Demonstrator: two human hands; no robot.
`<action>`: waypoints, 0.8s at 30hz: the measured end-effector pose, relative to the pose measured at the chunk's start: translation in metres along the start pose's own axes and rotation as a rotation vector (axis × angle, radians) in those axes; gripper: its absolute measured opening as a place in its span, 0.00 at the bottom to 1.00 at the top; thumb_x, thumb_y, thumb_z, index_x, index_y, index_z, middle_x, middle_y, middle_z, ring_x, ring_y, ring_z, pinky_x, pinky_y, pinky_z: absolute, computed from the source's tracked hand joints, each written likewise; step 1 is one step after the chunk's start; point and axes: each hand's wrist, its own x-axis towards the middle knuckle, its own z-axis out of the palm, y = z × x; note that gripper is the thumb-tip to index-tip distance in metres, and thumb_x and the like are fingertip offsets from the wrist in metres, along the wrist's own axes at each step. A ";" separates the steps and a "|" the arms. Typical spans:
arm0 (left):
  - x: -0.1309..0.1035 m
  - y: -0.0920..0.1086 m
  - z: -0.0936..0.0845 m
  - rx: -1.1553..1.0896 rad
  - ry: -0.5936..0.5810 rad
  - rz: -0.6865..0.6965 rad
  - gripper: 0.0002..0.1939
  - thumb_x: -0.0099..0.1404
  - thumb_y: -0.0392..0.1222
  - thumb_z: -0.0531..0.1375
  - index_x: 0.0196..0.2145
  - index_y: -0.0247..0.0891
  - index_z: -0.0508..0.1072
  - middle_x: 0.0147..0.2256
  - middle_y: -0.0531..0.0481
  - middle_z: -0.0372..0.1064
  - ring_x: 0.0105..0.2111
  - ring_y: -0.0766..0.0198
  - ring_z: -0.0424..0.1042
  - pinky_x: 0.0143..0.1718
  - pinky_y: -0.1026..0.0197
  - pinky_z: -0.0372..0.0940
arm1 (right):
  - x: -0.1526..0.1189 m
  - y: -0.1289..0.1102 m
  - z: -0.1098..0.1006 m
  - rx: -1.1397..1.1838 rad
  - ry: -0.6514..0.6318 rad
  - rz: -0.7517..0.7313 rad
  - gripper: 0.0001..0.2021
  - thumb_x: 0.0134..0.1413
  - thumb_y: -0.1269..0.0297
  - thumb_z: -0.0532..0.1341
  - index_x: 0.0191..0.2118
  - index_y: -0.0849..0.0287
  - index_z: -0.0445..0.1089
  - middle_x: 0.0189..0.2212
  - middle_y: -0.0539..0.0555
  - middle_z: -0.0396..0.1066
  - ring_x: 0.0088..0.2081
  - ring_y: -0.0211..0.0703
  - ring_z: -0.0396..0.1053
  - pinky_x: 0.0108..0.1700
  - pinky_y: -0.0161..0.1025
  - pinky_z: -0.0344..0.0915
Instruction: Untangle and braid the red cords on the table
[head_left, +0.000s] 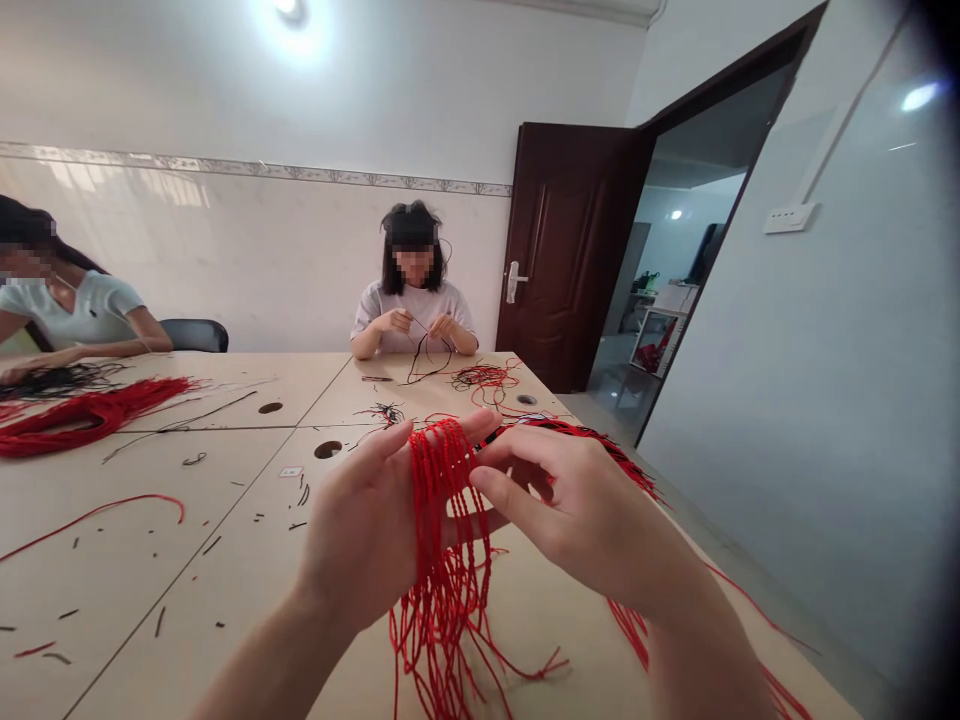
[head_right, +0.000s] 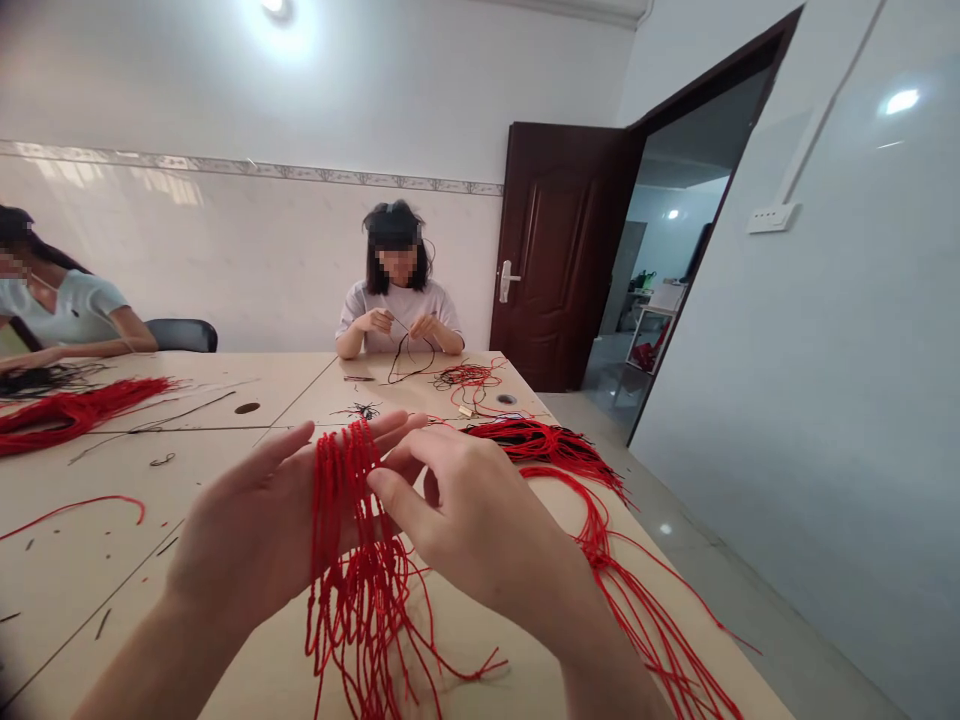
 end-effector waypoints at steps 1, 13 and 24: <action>0.000 -0.001 0.000 0.009 0.007 -0.003 0.22 0.63 0.48 0.49 0.45 0.32 0.74 0.51 0.38 0.66 0.56 0.42 0.56 0.55 0.40 0.52 | 0.000 0.000 0.001 0.001 0.002 0.000 0.10 0.59 0.62 0.54 0.32 0.58 0.71 0.26 0.48 0.71 0.26 0.34 0.65 0.28 0.33 0.58; 0.000 -0.004 0.002 0.019 -0.040 -0.002 0.23 0.64 0.48 0.48 0.47 0.31 0.72 0.50 0.36 0.66 0.56 0.44 0.56 0.54 0.39 0.54 | 0.001 0.002 0.002 0.072 0.004 0.043 0.10 0.58 0.61 0.55 0.31 0.58 0.70 0.26 0.48 0.71 0.27 0.34 0.66 0.26 0.32 0.60; -0.001 -0.003 0.002 0.013 -0.064 -0.005 0.26 0.65 0.49 0.47 0.55 0.34 0.65 0.50 0.38 0.66 0.52 0.47 0.61 0.55 0.43 0.51 | 0.002 0.002 0.003 0.061 -0.033 0.043 0.12 0.59 0.60 0.54 0.31 0.58 0.71 0.26 0.49 0.70 0.24 0.34 0.65 0.25 0.33 0.59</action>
